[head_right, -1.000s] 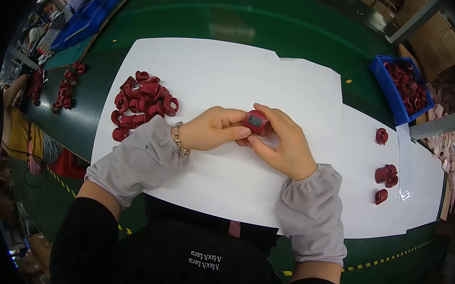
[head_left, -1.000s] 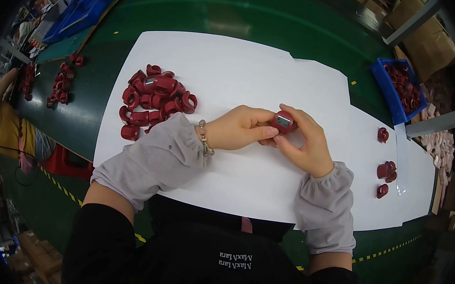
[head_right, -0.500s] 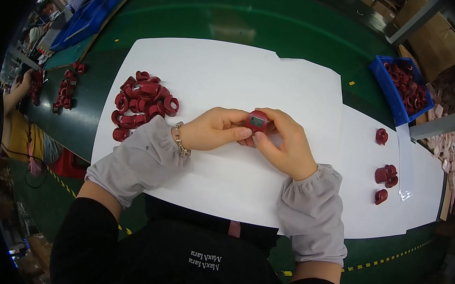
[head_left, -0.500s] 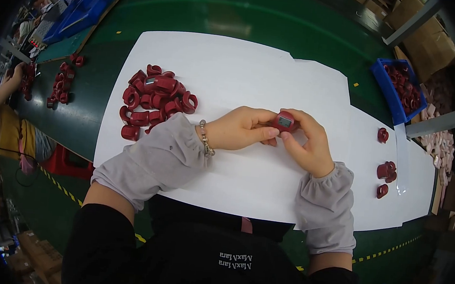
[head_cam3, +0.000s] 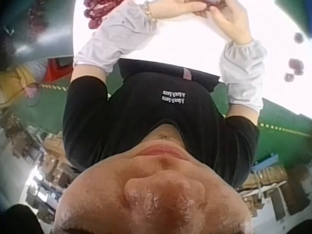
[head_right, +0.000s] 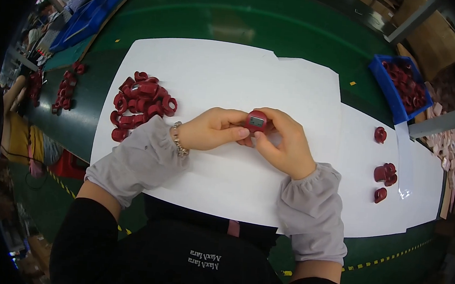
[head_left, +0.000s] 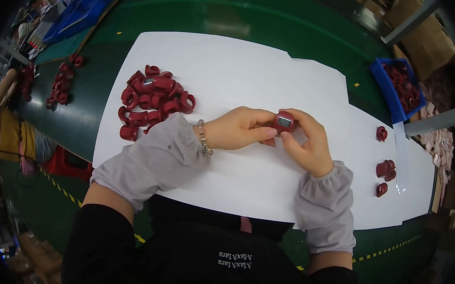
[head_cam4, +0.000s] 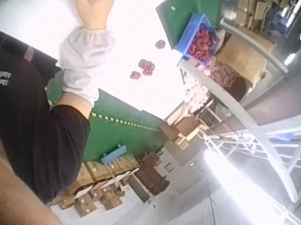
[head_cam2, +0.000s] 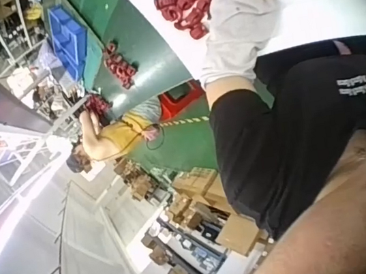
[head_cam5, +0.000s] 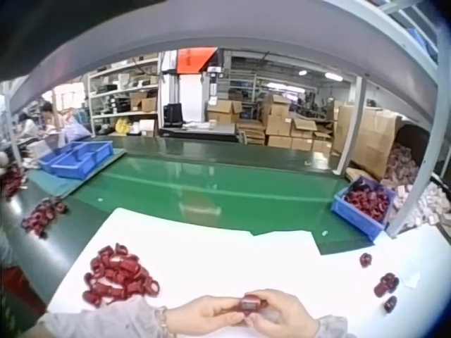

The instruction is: The recorder is inspecting and sorting small red plastic electronic components on a white surface in a factory.

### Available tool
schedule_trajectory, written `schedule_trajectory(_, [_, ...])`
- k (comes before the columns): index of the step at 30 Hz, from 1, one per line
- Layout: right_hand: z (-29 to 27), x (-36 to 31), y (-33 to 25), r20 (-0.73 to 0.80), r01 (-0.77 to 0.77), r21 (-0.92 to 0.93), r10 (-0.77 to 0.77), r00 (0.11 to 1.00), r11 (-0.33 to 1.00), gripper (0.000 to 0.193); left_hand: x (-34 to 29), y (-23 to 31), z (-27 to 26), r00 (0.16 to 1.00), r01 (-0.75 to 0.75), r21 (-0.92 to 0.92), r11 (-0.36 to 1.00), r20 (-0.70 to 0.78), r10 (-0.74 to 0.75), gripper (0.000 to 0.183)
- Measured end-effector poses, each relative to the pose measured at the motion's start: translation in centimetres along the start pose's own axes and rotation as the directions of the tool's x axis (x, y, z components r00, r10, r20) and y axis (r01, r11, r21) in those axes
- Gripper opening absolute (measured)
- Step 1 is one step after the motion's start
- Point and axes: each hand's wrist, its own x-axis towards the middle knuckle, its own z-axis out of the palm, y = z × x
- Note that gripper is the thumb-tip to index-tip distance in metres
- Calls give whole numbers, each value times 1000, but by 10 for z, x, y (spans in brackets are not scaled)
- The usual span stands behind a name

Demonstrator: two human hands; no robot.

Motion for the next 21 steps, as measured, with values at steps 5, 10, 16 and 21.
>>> schedule_trajectory(5, [1, -3, 13, -35, -97, 238, 108, 993, 966, 35, -1, 3, 3, 999, 24, -56, 998, -23, -25, 31])
schedule_trajectory(10, [-18, 10, 27, -213, -147, 772, 469, 857, 619, 35, -5, 10, 2, 993, 35, -20, 999, -110, -37, 30])
schedule_trajectory(16, [-57, -2, 28, -612, 612, 766, 516, 600, 198, 51, -25, 67, 2, 973, -29, 876, 482, -87, 216, 18])
schedule_trajectory(21, [-46, -2, 47, -523, 402, 850, 463, 715, 340, 52, -72, 84, -19, 915, 302, 952, 46, -303, 267, 21])
